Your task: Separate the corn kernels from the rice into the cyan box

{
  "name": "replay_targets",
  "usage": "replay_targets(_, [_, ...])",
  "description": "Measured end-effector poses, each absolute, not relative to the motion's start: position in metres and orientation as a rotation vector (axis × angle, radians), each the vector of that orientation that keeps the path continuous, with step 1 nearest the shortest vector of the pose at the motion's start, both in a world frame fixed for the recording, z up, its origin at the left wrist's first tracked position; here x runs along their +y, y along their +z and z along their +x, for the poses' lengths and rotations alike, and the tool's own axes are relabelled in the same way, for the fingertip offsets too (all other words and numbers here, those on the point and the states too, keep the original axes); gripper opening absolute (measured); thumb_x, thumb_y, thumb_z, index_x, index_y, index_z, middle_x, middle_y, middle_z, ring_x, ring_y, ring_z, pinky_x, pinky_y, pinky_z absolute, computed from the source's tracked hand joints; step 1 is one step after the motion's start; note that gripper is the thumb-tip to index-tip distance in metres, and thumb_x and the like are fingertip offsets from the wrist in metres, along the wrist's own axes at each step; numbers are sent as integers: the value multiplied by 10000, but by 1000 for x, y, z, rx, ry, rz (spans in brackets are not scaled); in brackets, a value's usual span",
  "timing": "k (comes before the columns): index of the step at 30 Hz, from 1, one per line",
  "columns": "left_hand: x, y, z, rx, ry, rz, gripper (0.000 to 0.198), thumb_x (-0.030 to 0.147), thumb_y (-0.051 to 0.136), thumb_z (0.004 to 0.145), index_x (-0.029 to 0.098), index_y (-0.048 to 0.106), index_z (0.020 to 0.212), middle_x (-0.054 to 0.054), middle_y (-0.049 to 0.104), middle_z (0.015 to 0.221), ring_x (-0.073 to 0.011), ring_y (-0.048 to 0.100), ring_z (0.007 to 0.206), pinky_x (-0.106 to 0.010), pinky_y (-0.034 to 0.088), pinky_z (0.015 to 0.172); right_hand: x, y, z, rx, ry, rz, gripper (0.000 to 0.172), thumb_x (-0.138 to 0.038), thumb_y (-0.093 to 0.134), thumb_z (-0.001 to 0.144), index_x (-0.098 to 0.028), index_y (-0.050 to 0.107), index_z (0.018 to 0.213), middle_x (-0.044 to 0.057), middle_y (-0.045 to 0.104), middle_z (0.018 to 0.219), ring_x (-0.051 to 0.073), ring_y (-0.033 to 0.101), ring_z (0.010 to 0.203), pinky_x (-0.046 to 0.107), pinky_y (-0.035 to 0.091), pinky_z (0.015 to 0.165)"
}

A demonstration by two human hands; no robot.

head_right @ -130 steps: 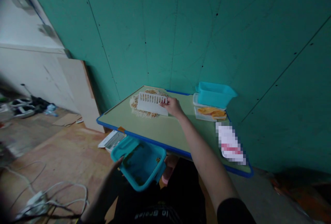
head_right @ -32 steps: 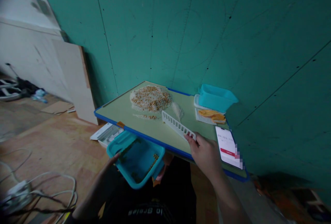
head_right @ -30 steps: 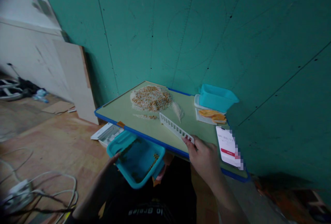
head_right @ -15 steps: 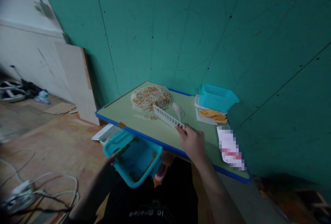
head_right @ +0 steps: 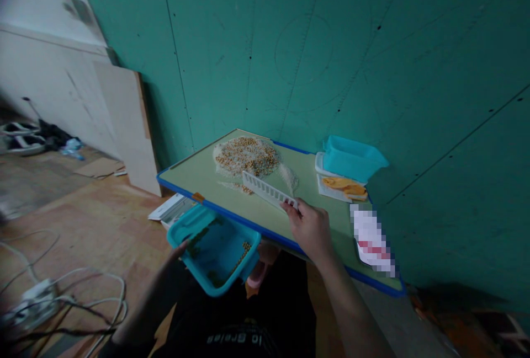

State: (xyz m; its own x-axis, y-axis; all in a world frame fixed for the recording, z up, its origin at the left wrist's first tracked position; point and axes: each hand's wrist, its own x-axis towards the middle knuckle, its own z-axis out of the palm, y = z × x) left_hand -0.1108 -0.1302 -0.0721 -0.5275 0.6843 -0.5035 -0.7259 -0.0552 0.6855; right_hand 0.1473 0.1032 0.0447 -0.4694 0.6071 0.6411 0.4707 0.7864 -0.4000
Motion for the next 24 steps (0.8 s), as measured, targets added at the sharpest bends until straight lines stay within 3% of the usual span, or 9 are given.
replay_targets(4, [-136,-64,-101,1197,1756,-22,626,354,822,1028,256,635,1618,-139,780,1458,-328,785,1241,-533,680,1034,100,44,150,-2171,251,-759,513,-582,619,1125,-218,875,871,101,846,716,203,719,517,297,456,556])
replay_targets(7, [-139,-57,-96,1200,1746,-17,644,350,820,1027,244,618,1630,-112,815,1313,-274,803,1080,-449,689,929,99,43,151,-2180,292,-740,464,-543,637,1121,-220,885,899,92,855,736,207,749,545,289,469,555])
replay_targets(9, [-140,-52,-94,1197,1732,-24,681,377,825,1020,224,603,1646,-109,826,1239,-283,803,1044,-430,683,878,99,43,150,-2170,304,-729,443,-527,649,1114,-216,886,906,85,850,723,207,750,542,285,470,548])
replay_targets(12, [-139,-45,-89,1185,1709,-30,674,431,817,1025,220,618,1633,-132,822,1294,-320,797,1100,-454,682,885,99,42,148,-2163,315,-716,426,-503,658,1105,-210,879,889,85,847,717,205,745,532,284,481,548])
replay_targets(18, [-141,-33,-84,1144,1717,7,442,407,789,1069,257,724,1480,-129,751,1489,-314,754,1268,-519,680,1021,99,41,138,-2168,353,-700,391,-497,668,1091,-224,880,909,98,874,782,236,803,618,285,534,582])
replay_targets(24, [-140,-32,-84,1155,1724,-22,464,367,802,1060,224,714,1492,-126,738,1503,-316,752,1271,-527,679,1032,99,43,129,-2198,396,-682,369,-494,673,1077,-234,883,920,91,881,791,224,793,612,278,558,597])
